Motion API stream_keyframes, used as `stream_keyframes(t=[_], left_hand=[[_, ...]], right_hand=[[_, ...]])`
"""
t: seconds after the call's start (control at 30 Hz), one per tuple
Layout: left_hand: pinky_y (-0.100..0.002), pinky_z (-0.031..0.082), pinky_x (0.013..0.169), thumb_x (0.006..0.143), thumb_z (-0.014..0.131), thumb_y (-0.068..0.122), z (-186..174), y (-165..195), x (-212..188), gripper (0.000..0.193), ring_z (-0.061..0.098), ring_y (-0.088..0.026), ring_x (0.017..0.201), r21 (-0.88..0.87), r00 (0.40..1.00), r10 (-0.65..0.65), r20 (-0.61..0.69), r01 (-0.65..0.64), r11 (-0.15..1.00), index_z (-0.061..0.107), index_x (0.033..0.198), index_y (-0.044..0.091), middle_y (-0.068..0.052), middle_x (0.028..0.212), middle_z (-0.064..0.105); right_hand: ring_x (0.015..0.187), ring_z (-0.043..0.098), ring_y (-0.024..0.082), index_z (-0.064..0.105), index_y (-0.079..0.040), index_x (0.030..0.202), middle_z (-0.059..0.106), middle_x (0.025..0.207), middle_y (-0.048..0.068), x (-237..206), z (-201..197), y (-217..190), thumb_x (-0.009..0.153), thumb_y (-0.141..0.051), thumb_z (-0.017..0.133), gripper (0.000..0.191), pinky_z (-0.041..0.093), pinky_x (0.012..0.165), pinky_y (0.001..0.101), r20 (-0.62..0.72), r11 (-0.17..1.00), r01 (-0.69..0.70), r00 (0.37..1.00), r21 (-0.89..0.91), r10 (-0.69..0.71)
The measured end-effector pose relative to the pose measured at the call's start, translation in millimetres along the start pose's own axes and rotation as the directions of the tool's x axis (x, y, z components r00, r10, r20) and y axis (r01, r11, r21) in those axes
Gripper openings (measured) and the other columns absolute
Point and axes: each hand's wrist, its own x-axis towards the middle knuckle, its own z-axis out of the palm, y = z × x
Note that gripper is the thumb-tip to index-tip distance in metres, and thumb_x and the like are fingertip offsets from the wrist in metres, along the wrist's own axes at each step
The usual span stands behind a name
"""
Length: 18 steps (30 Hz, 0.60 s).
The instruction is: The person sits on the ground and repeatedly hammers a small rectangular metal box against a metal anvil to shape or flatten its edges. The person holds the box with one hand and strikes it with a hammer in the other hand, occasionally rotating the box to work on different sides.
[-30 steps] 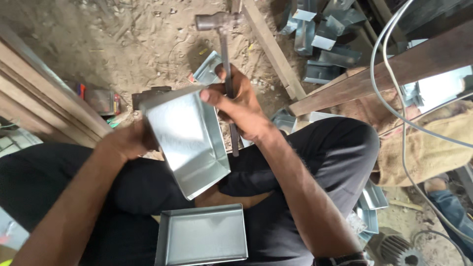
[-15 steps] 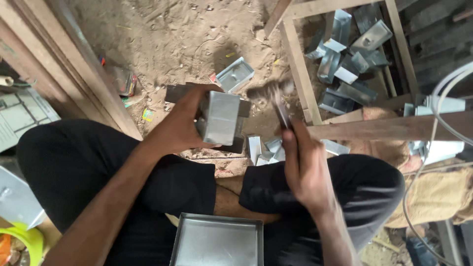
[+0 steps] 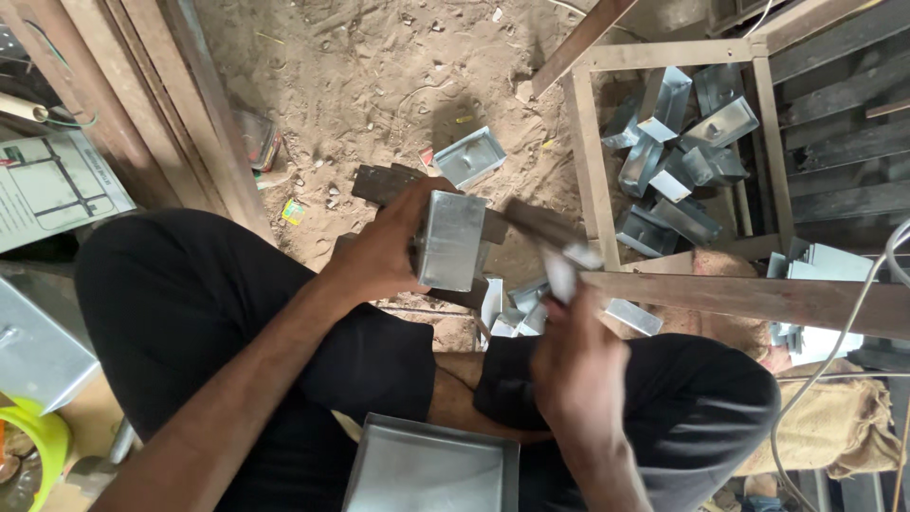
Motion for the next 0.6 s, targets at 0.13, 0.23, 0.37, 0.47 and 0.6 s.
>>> stream_keyframes(t=[0.13, 0.23, 0.37, 0.47, 0.6], left_hand=[[-0.042, 0.049, 0.108, 0.058, 0.095, 0.012, 0.6, 1.1, -1.0, 0.11, 0.053, -0.036, 0.136, -0.033, 0.999, 0.044, -0.024, -0.044, 0.998, 0.035, 0.15, 0.008, -0.018, 0.146, 0.048], [-0.043, 0.049, 0.107, 0.056, 0.092, 0.01, -0.4, -0.1, -2.3, 0.112, 0.053, -0.036, 0.136, -0.031, 0.999, 0.031, -0.018, -0.032, 0.999, 0.034, 0.151, 0.008, -0.018, 0.149, 0.047], [-0.044, 0.05, 0.105, 0.06, 0.094, 0.015, -1.9, -0.3, -3.7, 0.11, 0.053, -0.037, 0.134, -0.048, 1.0, -0.004, -0.017, 0.003, 0.999, 0.032, 0.15, 0.01, -0.018, 0.146, 0.048], [-0.044, 0.051, 0.103, 0.056, 0.092, 0.013, -1.0, 3.0, -2.6, 0.111, 0.055, -0.037, 0.133, -0.029, 1.0, -0.009, -0.001, 0.009, 1.0, 0.032, 0.15, 0.012, -0.017, 0.146, 0.048], [-0.045, 0.051, 0.102, 0.061, 0.094, 0.018, -0.5, 6.3, -3.0, 0.104, 0.056, -0.036, 0.131, -0.043, 0.999, -0.047, 0.005, 0.047, 0.998, 0.035, 0.147, 0.013, -0.016, 0.143, 0.049]], right_hand=[[0.037, 0.056, 0.02, 0.058, 0.0, 0.113, 0.062, 0.056, 0.011, 9.9, -0.7, -4.0, 0.106, -0.01, 0.049, 0.015, 0.042, 0.03, 0.0386, 0.315, 0.989, -0.096, 0.941, -0.11, 0.127], [0.04, 0.06, 0.017, 0.055, 0.002, 0.111, 0.06, 0.056, 0.01, 5.6, -12.2, -14.0, 0.107, -0.009, 0.045, 0.015, 0.044, 0.034, 0.0384, 0.193, 0.961, -0.276, 0.941, -0.032, 0.277], [0.056, 0.062, 0.017, 0.05, 0.012, 0.115, 0.06, 0.07, 0.01, 5.4, -1.0, -16.1, 0.109, -0.003, 0.043, 0.017, 0.049, 0.046, 0.0334, 0.0, 0.999, 0.046, 0.999, 0.02, -0.046], [0.056, 0.056, 0.021, 0.052, 0.012, 0.117, 0.06, 0.074, 0.014, 7.6, 7.0, -9.0, 0.109, -0.007, 0.046, 0.022, 0.046, 0.048, 0.0343, 0.027, 0.894, 0.319, 0.945, -0.314, -0.327], [0.038, 0.047, 0.017, 0.055, 0.008, 0.108, 0.055, 0.059, 0.006, 6.2, -9.7, -7.6, 0.107, -0.007, 0.047, 0.017, 0.035, 0.038, 0.0367, 0.154, 0.994, -0.034, 0.987, -0.108, 0.05]])
